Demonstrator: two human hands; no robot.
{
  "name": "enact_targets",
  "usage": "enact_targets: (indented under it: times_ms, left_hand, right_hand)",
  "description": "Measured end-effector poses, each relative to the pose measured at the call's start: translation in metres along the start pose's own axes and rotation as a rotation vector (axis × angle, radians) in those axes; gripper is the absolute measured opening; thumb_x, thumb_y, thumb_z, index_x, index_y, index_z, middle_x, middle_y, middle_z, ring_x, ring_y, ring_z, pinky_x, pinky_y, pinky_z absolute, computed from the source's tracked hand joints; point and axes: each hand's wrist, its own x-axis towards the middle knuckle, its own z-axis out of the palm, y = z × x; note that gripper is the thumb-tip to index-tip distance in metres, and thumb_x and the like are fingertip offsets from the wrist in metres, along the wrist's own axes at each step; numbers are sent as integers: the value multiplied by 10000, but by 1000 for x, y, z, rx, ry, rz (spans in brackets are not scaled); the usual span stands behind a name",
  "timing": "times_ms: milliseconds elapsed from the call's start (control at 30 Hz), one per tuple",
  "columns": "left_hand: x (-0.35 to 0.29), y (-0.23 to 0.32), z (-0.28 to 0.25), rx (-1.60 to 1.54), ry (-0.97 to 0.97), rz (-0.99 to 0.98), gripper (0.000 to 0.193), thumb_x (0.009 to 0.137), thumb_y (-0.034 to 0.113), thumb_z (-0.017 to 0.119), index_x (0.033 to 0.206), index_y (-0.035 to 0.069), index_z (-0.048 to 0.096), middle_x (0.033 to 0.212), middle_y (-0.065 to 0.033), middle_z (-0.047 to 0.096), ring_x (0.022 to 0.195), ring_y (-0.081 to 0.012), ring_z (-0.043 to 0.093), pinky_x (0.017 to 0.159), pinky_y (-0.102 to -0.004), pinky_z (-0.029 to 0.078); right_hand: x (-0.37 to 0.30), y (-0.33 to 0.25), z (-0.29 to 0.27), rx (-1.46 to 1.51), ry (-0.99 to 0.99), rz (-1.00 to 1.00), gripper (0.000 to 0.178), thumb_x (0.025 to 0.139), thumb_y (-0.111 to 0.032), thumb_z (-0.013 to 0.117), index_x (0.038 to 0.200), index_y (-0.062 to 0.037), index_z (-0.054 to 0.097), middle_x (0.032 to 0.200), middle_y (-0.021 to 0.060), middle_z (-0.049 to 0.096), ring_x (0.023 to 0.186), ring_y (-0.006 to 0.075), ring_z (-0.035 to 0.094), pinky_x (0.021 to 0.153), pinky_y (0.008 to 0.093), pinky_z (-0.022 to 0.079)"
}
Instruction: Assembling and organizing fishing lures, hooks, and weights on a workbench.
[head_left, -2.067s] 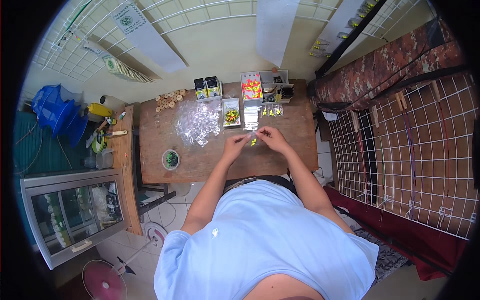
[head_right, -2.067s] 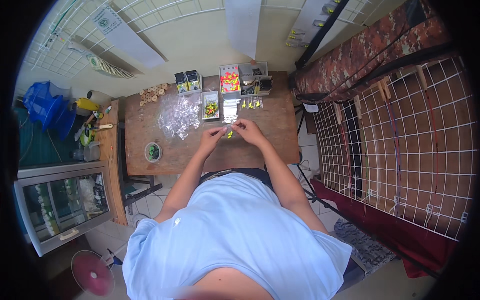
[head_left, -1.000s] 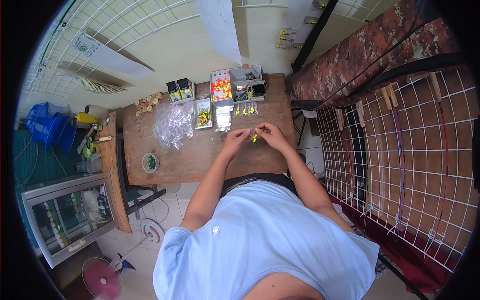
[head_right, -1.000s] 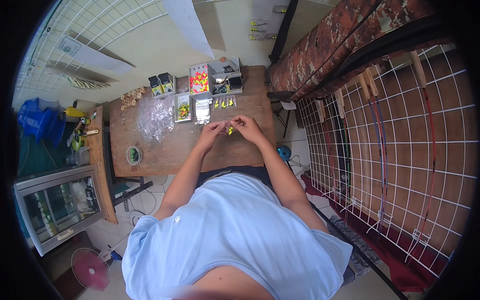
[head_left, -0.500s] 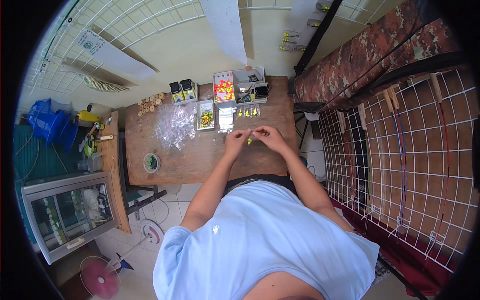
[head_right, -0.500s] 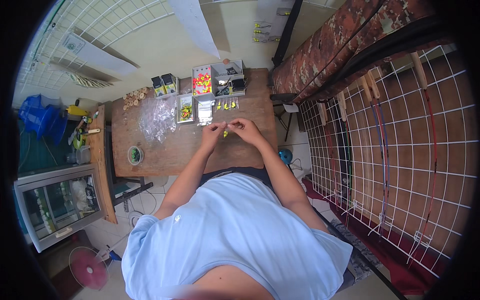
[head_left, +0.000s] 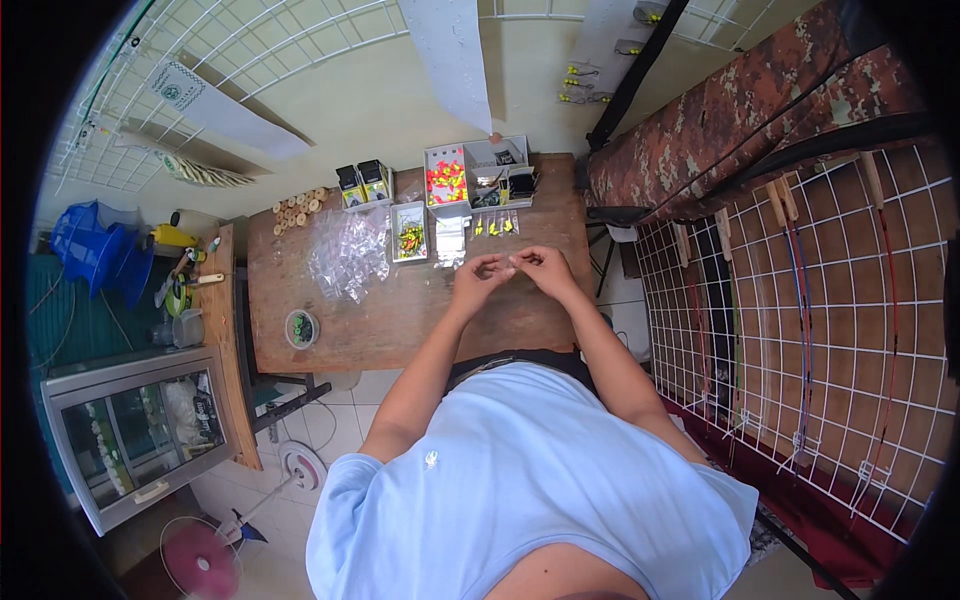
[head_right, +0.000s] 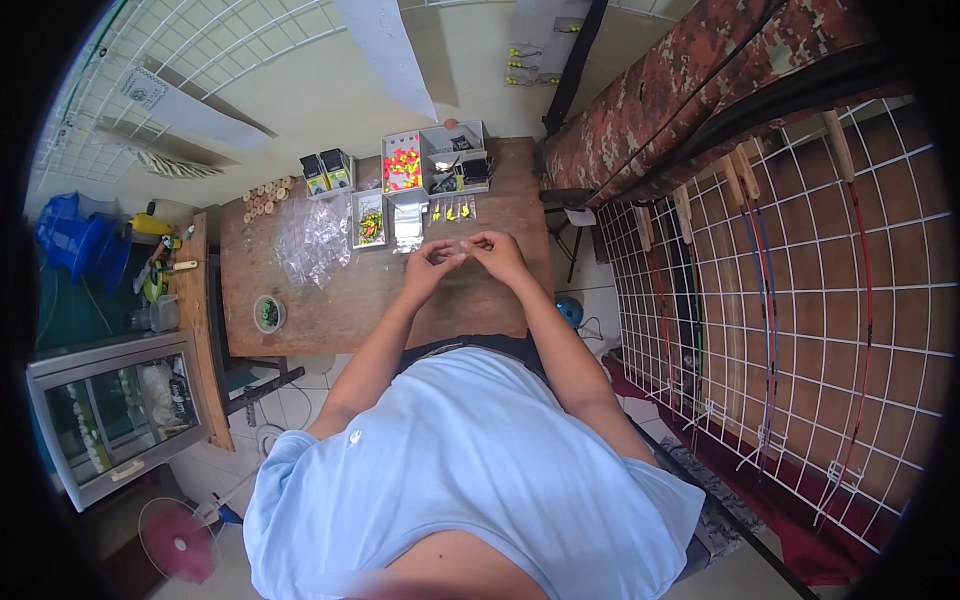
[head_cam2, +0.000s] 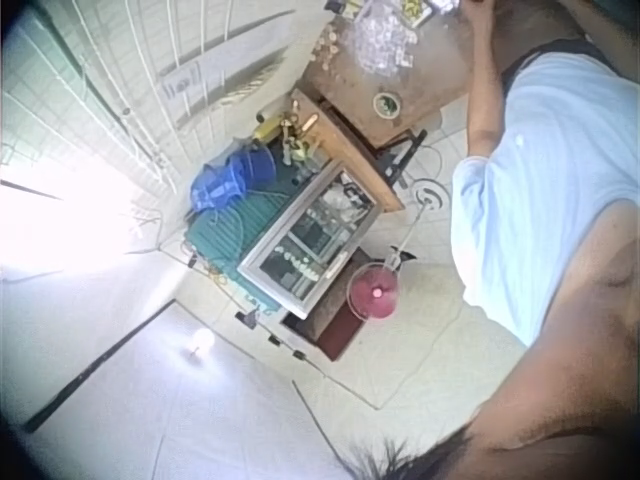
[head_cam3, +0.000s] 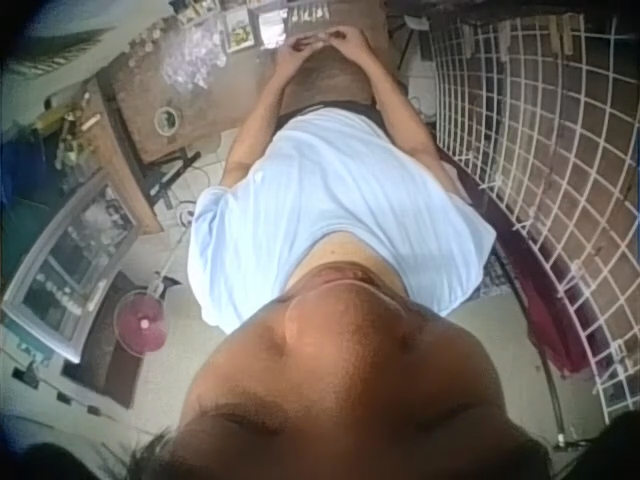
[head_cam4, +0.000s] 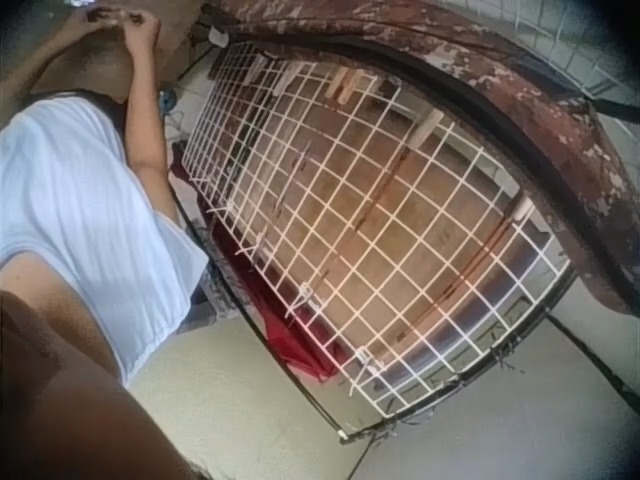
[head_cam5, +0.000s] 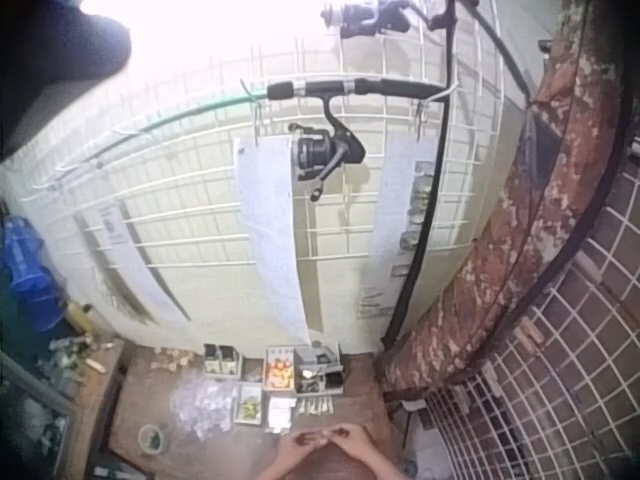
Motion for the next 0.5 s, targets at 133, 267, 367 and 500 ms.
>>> enact_targets:
  times_ms: [133,267,367,500]
  left_hand:
    - [4,1,3,-15,34,-98,401,881,224,698,1163,-45,603,970,-60,677,816,-83,606,671,-220,485]
    - [12,-5,1,-132,0,-172,356,920,212,649,1178,-29,608,962,-49,675,831,-68,590,686,-206,471]
    - [21,-11,2,-38,-23,-160,344,937,238,623,1197,13,616,953,-35,674,819,-64,580,687,-197,463]
    - [31,-16,1,80,-60,-184,365,958,305,583,1197,33,627,997,-41,662,850,-93,598,703,-233,503]
  right_hand:
    - [-1,-3,-1,360,-1,166,246,893,-212,673,1003,8,673,804,20,660,688,68,566,612,217,450]
    - [-2,12,4,275,49,93,242,901,-202,666,1036,-1,654,821,17,650,700,71,568,623,206,453]
    - [1,19,0,288,-25,148,224,914,-205,650,1044,-22,648,863,-5,644,732,59,564,601,197,424]
    - [8,16,1,263,5,75,228,905,-202,665,1043,-21,649,851,-8,639,728,54,559,598,196,423]
